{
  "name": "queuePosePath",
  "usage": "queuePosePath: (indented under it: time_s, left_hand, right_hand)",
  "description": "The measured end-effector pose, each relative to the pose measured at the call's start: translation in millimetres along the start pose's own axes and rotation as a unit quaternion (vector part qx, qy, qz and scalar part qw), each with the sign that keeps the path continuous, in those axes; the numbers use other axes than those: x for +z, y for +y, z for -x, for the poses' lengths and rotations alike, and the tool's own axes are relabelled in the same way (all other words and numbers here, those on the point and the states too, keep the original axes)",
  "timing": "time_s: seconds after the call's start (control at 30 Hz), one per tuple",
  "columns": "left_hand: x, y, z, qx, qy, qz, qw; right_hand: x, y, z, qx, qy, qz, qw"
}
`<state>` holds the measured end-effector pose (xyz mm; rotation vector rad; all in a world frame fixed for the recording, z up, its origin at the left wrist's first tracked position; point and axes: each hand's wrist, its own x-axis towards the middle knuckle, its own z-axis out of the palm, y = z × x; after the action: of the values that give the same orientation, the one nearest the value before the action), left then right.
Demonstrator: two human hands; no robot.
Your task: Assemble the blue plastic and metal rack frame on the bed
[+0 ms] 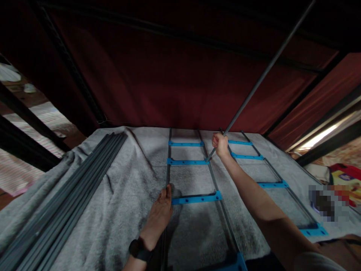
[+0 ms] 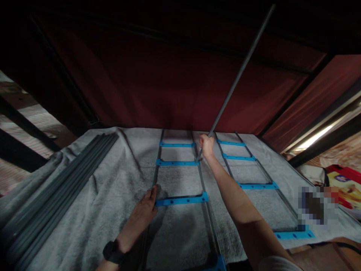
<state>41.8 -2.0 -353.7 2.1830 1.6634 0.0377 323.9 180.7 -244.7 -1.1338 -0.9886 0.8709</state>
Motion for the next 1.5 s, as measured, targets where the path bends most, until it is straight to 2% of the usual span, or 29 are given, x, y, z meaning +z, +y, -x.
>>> queuePosePath:
  time_s: [0.1, 0.37, 0.47, 0.83, 0.93, 1.03, 1.1, 1.33, 1.5]
  left_hand:
    - [0.8, -0.6, -0.3, 0.004, 0.0, 0.003, 1.0]
    - [3.3, -2.2, 1.6, 0.009, 0.013, -0.016, 1.0]
    - [2.6, -1.1, 2.6, 0.007, 0.02, -0.013, 1.0]
    - [-7.2, -3.6, 1.3, -0.02, -0.014, 0.021, 0.999]
    - [-10.7, -6.2, 0.7, -0.018, -0.023, 0.033, 0.999]
    - [-12.3, -9.3, -0.8, -0.005, -0.024, 0.051, 0.998]
    - [-12.5, -11.6, -1.6, 0.004, -0.023, 0.061, 0.998]
    - [-12.2, -19.2, -2.6, 0.018, -0.019, 0.103, 0.994]
    - [-15.9, -26.3, -1.4, 0.028, -0.006, 0.128, 0.991]
  right_hand:
    - [-1.3, 3.5, -0.4, -0.024, 0.009, -0.029, 0.999]
    - [-7.5, 2.1, 1.3, -0.02, -0.083, -0.044, 0.995]
    - [-7.7, 0.9, 2.4, -0.021, -0.093, -0.039, 0.995]
    - [-8.9, -0.7, -1.6, -0.052, -0.066, -0.008, 0.996]
    - [-14.3, -0.8, -4.6, -0.053, -0.068, 0.007, 0.996]
    - [-24.0, 2.8, -2.3, -0.062, -0.03, 0.051, 0.996]
    - [-30.9, 6.8, 1.5, -0.066, -0.013, 0.075, 0.995]
    - [-47.3, 21.8, 25.5, -0.039, -0.043, 0.103, 0.993]
    - [-75.3, 36.8, 62.6, 0.025, 0.004, 0.144, 0.989]
